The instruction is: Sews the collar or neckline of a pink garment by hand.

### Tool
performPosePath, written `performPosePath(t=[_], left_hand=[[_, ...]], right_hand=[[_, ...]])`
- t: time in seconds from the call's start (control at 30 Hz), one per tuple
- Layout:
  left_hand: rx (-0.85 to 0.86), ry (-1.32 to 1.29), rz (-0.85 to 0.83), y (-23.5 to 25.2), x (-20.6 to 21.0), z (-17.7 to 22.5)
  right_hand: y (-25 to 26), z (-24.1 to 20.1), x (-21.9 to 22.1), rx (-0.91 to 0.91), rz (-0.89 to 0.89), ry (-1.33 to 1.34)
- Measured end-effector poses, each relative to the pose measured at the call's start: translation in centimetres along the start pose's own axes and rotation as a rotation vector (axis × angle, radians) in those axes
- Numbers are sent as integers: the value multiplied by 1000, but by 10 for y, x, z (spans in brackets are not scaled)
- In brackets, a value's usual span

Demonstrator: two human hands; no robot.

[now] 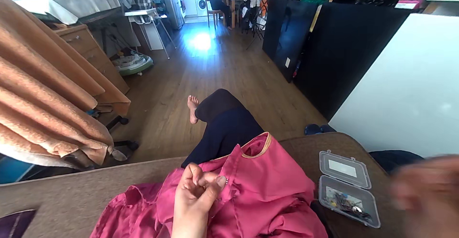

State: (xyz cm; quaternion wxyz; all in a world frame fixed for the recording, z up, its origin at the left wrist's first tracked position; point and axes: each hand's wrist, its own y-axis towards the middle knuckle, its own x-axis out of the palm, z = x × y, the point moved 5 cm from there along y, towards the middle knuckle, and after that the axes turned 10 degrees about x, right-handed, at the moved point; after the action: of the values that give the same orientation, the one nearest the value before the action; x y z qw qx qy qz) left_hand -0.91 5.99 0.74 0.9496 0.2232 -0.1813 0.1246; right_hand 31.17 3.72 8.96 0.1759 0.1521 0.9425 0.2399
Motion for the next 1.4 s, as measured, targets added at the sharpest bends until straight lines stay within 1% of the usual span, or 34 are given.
performPosePath(t=[0.07,0.1,0.17,0.23,0.3,0.4,0.8,0.97,1.1,1.2,1.23,1.27,1.37,1.4], left_hand=[[-68,5,-53,-3,3,2],[-97,4,-83,-5,4,3],[-143,0,-134,-10,7,4],[-175,-19,-160,-14,10,4],[-177,-58,-172,-17,12,2],[-160,-109,-172,-18,11,1],[-154,-113,-149,-20,13,6],[-163,-148,-214,-21,14,10],[-195,-218,-277,-23,16,11],[-202,-255,-312,-26,20,11],[-199,-253,-306,-27,21,11],[-180,-231,-295,-27,21,11],[-64,-92,-282,-28,22,13],[-33,-51,-285,-29,22,12]], right_hand=[[-24,-5,61,-17,-278,83],[-36,-9,87,-28,-366,132],[-52,-16,122,-48,-451,173],[-58,-18,136,-61,-461,114],[-60,-15,138,-58,-444,62],[-60,-14,138,-40,-416,54],[-60,-12,136,-45,-383,57],[-58,-3,139,25,-427,221],[-59,3,142,138,-476,406],[-58,-1,144,226,-521,555],[-56,-3,144,204,-519,546],[-55,-6,143,136,-490,474],[-54,-17,138,-158,-354,100],[-55,-22,137,-237,-328,40]])
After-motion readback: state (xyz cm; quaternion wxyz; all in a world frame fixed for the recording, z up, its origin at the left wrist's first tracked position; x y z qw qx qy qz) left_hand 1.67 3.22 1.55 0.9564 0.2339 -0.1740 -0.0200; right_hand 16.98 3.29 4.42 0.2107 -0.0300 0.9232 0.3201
